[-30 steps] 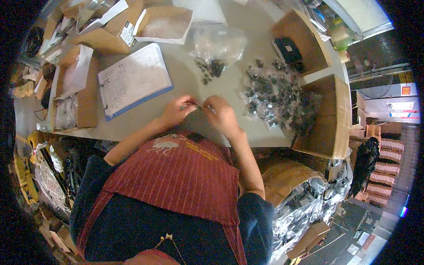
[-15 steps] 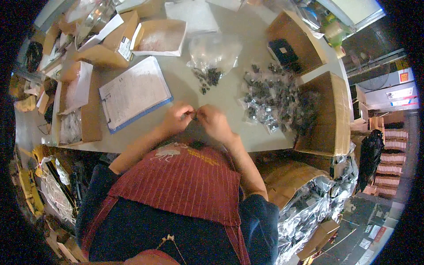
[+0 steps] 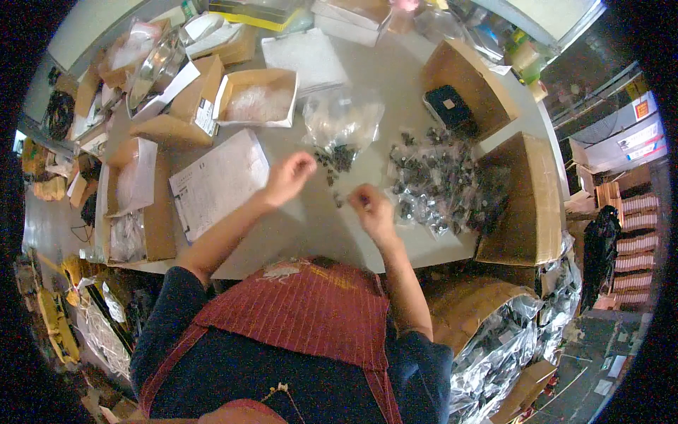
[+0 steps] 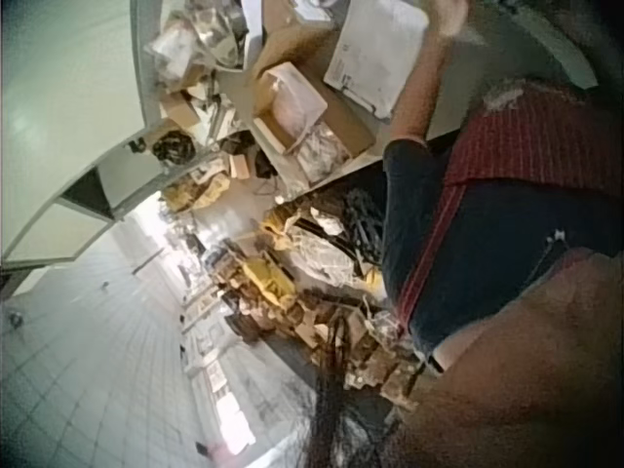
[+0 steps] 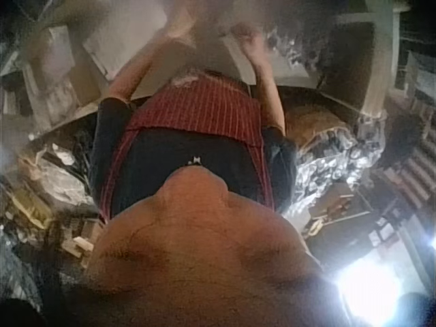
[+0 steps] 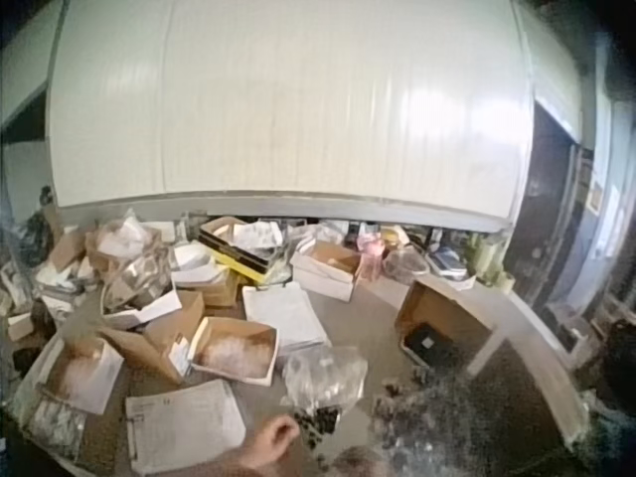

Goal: The person sorts small black plastic components from a pile into a small transparent bag by hand. They pick up individual parts and place them into the bag, occasionally shifting other items on the table or referring to a clipboard.

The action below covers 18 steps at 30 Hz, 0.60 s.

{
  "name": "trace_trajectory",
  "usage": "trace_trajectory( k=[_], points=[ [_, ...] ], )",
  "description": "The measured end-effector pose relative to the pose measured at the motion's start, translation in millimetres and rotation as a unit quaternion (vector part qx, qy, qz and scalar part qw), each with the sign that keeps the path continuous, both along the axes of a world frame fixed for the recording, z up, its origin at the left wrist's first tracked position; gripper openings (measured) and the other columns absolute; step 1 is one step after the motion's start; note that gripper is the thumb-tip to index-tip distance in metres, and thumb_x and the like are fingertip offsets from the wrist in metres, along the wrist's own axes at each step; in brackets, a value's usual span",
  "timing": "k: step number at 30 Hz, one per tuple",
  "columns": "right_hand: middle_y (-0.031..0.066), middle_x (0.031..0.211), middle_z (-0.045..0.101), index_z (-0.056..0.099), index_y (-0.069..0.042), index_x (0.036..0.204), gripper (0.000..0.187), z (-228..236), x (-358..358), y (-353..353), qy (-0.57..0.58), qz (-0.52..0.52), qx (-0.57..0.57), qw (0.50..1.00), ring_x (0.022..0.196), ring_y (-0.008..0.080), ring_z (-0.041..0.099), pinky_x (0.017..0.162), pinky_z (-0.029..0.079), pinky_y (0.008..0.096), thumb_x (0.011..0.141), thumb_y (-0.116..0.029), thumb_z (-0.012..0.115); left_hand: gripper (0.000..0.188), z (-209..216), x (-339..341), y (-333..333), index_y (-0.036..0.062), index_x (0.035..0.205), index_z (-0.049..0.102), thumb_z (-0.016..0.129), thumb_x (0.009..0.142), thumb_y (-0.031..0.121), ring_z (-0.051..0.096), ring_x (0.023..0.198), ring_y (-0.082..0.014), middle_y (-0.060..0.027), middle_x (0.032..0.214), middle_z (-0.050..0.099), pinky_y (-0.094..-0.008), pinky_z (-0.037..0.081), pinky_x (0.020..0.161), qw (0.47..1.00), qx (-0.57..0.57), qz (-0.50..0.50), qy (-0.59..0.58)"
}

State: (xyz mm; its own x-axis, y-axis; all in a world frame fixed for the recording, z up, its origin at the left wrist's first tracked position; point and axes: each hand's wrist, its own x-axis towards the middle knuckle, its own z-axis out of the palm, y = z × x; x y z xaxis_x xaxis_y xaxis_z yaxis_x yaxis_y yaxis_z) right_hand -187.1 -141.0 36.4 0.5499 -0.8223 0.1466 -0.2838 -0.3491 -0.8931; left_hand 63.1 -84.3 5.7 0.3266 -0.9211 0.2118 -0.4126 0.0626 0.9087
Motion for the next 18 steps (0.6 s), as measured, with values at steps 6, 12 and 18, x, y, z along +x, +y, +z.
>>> trace_trajectory(
  k=[6, 12, 18],
  points=[
    [0.0021, 0.084, 0.061, 0.063, -0.003, 0.092, 0.011, 52, -29, -17, -0.401, -0.196, 0.201, 0.872, 0.079, 0.0117, 0.056, 0.074, 0.046, 0.0269, 0.098, -0.013, 0.063, 0.022, -3, 137, -120, 0.0035, 0.107, 0.065, 0.065, 0.089, 0.016, 0.062, 0.097, -0.04, -0.0206, 0.1, 0.067, -0.047, 0.05, 0.087, 0.943, -0.088, 0.189, -0.26],
    [0.0032, 0.089, 0.065, 0.065, -0.001, 0.099, 0.016, 29, -9, 7, -0.258, -0.122, 0.24, 0.928, 0.078, 0.0125, 0.059, 0.073, 0.048, 0.0281, 0.1, -0.016, 0.059, 0.046, -21, 194, -165, 0.0001, 0.111, 0.069, 0.07, 0.081, 0.035, 0.062, 0.103, -0.0441, -0.0272, 0.105, 0.068, -0.0468, 0.048, 0.095, 0.876, 0.135, 0.18, -0.426],
    [0.0085, 0.099, 0.069, 0.065, -0.002, 0.11, 0.021, -31, -1, -2, -0.025, -0.095, 0.079, 0.992, 0.083, 0.0196, 0.067, 0.074, 0.054, 0.0338, 0.09, -0.009, 0.066, 0.033, -35, 201, -152, 0.0026, 0.107, 0.073, 0.069, 0.087, 0.028, 0.068, 0.098, -0.0313, -0.0183, 0.105, 0.073, -0.0385, 0.051, 0.085, 0.977, 0.085, 0.146, -0.133]
  ],
)
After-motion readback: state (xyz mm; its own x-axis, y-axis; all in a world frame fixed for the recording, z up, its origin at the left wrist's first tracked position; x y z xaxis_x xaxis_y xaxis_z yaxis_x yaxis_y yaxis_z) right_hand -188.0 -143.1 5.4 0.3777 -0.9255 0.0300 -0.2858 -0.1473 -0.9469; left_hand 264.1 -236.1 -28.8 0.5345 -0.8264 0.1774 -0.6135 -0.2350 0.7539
